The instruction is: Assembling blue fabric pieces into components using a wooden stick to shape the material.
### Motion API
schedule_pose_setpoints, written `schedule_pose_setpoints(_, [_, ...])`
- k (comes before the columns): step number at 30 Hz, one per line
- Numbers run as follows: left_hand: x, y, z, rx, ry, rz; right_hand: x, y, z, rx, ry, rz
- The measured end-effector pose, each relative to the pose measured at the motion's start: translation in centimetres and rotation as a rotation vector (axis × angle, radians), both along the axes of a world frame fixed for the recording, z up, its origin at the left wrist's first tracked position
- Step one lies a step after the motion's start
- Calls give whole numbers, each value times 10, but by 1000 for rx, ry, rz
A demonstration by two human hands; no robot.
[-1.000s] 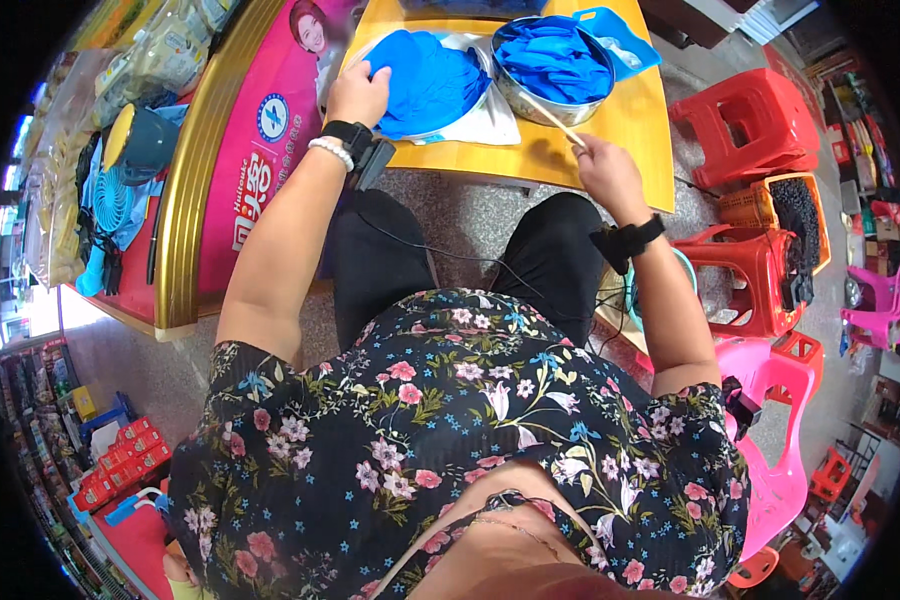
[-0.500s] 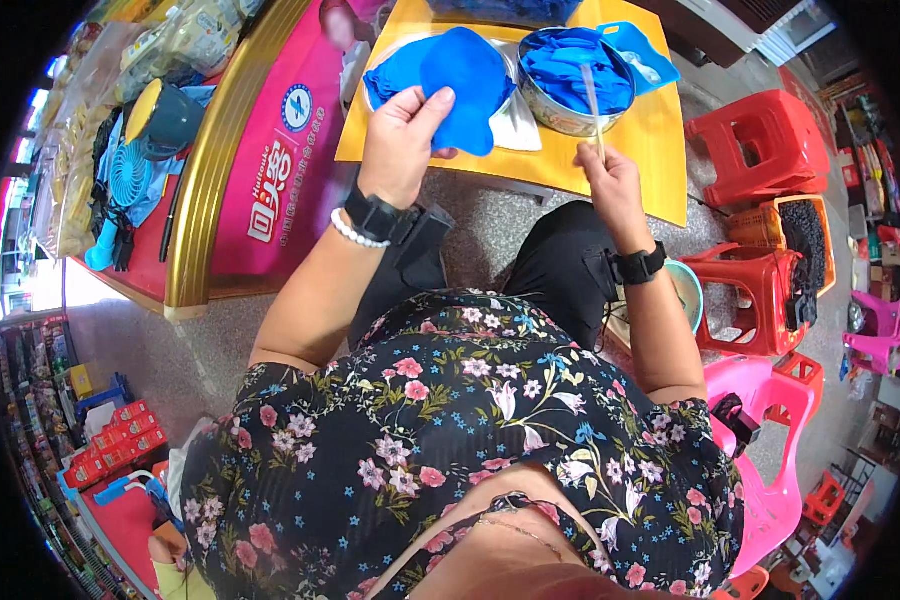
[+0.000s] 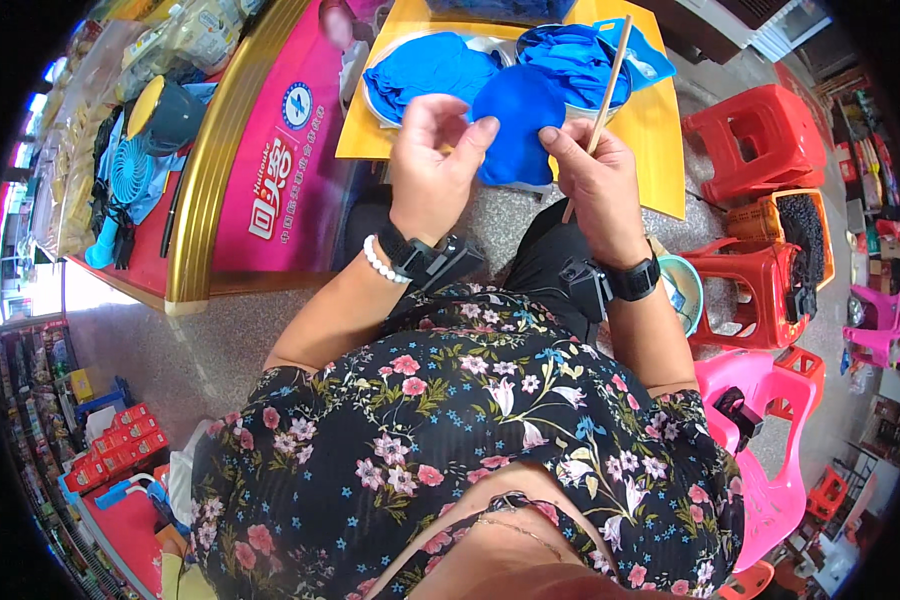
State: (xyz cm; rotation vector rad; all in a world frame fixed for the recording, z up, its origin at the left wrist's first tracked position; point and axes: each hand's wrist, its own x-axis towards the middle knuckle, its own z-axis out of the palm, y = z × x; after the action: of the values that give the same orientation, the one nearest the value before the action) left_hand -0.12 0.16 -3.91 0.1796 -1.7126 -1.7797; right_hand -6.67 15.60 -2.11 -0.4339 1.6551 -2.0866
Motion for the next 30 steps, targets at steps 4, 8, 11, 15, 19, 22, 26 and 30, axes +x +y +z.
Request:
schedule_pose_setpoints(4, [14,6,8,-138,21,33,1,-2,-5,-23,35,-51])
schedule_pose_setpoints(8, [10,9,4,-193,-8,19,9,-6,1,-18,36,-38])
schedule_pose_setpoints(11, [8,3,3,-285,-12,118,12,-3,2,0,23,-12])
schedule_pose_setpoints(15, [9,6,9,29,-72,-133,11,0,1,28,-18,63])
schedule_pose_setpoints(19, [11,11,9,-15,-60,-136,14,-2,2,-2,-51,41])
schedule_pose_setpoints(22, [9,13,10,95,-90,-167,11,1,-2,29,18,64])
schedule_pose_setpoints(26, [8,2,4,-470,27,122,13,0,3,39,43,17])
schedule_pose_setpoints(30, [17,17,15,-217,-144,-121,13,-2,2,40,51,-44])
